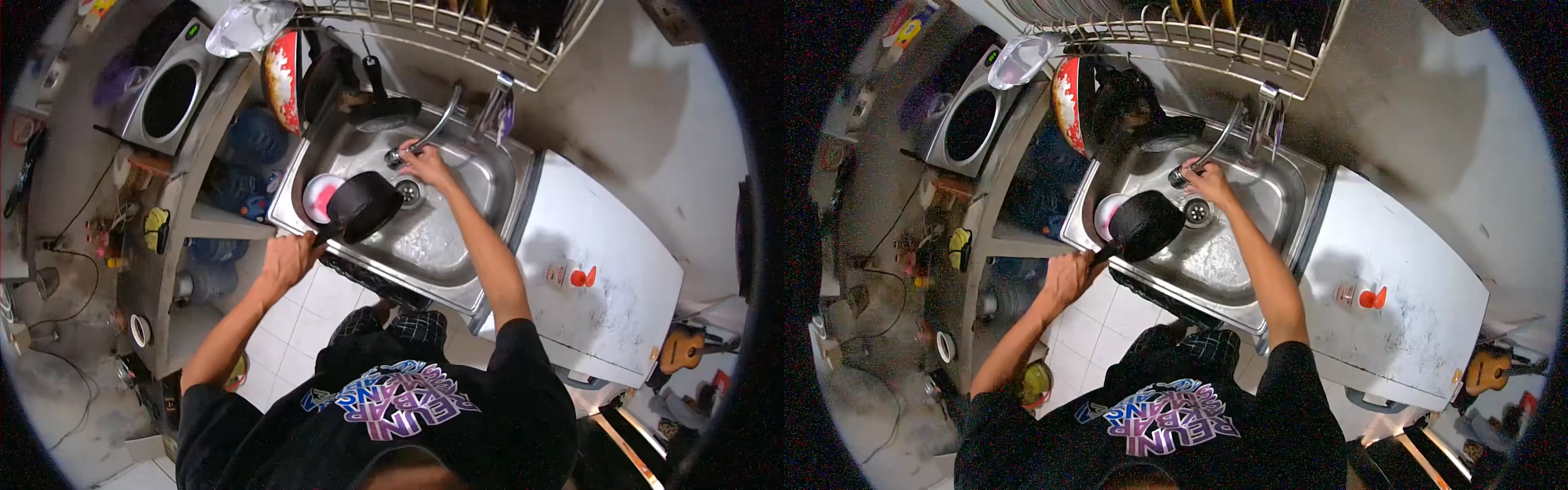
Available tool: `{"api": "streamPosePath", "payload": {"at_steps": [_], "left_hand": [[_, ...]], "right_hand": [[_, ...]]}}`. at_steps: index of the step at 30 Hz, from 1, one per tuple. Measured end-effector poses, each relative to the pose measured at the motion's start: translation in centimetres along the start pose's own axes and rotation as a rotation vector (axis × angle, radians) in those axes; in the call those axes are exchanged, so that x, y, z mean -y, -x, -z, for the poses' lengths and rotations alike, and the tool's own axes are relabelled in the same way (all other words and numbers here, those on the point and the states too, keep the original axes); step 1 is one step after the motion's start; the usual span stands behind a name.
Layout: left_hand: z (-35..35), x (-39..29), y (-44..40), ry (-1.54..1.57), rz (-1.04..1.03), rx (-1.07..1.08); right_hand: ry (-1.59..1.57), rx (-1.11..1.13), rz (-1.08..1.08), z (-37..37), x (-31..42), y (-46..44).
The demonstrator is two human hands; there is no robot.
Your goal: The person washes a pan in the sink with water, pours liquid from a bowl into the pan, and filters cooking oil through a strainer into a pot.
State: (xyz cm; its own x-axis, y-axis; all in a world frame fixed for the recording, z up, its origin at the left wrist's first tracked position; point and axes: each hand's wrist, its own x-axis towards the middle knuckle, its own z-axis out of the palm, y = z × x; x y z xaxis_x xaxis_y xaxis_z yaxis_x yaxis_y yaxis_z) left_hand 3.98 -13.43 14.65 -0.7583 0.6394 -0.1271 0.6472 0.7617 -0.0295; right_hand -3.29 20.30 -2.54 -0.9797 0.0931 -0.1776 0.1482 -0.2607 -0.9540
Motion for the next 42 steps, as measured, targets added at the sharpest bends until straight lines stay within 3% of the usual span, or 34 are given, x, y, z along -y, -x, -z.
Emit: {"api": "streamPosePath", "payload": {"at_steps": [3,5,7,9,10,12,14,15,17,19,22,23,25,29,31,33,37,39,40,42], "left_hand": [[-1.1,-0.6,0.1,0.019,0.015,0.000],[-1.3,-1.3,-0.5,0.143,0.127,0.186],[-3.0,-1.2,-0.7,0.308,0.135,0.189],[-4.5,-1.5,-1.3,0.373,0.148,0.176],[-4.5,-1.8,-1.8,0.373,0.144,0.173],[-4.6,-2.6,-2.9,0.511,0.269,0.371],[-5.8,-3.1,-3.8,0.657,0.275,0.430],[-6.1,-3.4,-4.3,0.718,0.279,0.451],[-9.8,-3.4,-5.2,0.738,0.263,0.420],[-9.6,-4.3,-6.3,0.760,0.314,0.482],[-8.4,-5.6,-8.5,0.807,0.382,0.614],[-10.5,-5.7,-8.8,0.871,0.367,0.512],[-8.9,-6.7,-10.1,0.982,0.465,0.531],[-12.2,-7.5,-12.4,0.897,0.407,0.331],[-11.4,-7.7,-13.3,0.942,0.370,0.439],[-11.0,-8.1,-13.3,1.181,0.371,0.596],[-14.1,-8.7,-12.5,1.430,0.393,0.682],[-14.7,-9.2,-11.9,1.467,0.383,0.651],[-14.5,-9.4,-11.7,1.430,0.397,0.619],[-14.6,-9.8,-11.4,1.307,0.402,0.532]], "right_hand": [[-0.100,-0.024,0.107,-1.6,-1.2,-2.0],[-0.124,-0.110,0.176,-2.3,-1.8,-3.1],[-0.117,-0.187,0.250,-2.9,-2.5,-3.7],[0.023,-0.324,0.244,-2.5,-2.8,-3.8],[0.188,-0.392,0.288,-0.9,-6.5,-5.9],[0.256,-0.470,0.342,-0.1,-6.4,-4.9],[0.318,-0.566,0.467,0.7,-6.1,-4.0],[0.322,-0.573,0.470,1.7,-6.0,-3.6],[0.677,-0.595,0.347,3.6,-5.4,-2.6],[0.636,-0.583,0.342,4.5,-2.7,-0.4],[1.155,-0.471,0.114,8.3,-1.5,1.5],[1.165,-0.479,0.099,9.5,-1.3,2.0],[1.388,-0.317,0.247,11.6,-0.8,2.6],[0.895,-0.090,0.046,10.7,4.7,5.7],[0.992,-0.031,0.073,9.9,4.6,5.5],[0.799,-0.094,-0.017,7.9,4.2,5.6],[0.500,-0.191,0.011,5.9,1.4,4.4],[0.426,-0.153,-0.029,5.5,1.4,4.4],[0.195,-0.034,-0.039,5.6,1.4,4.4],[0.211,0.029,-0.122,6.0,3.9,5.7]]}}
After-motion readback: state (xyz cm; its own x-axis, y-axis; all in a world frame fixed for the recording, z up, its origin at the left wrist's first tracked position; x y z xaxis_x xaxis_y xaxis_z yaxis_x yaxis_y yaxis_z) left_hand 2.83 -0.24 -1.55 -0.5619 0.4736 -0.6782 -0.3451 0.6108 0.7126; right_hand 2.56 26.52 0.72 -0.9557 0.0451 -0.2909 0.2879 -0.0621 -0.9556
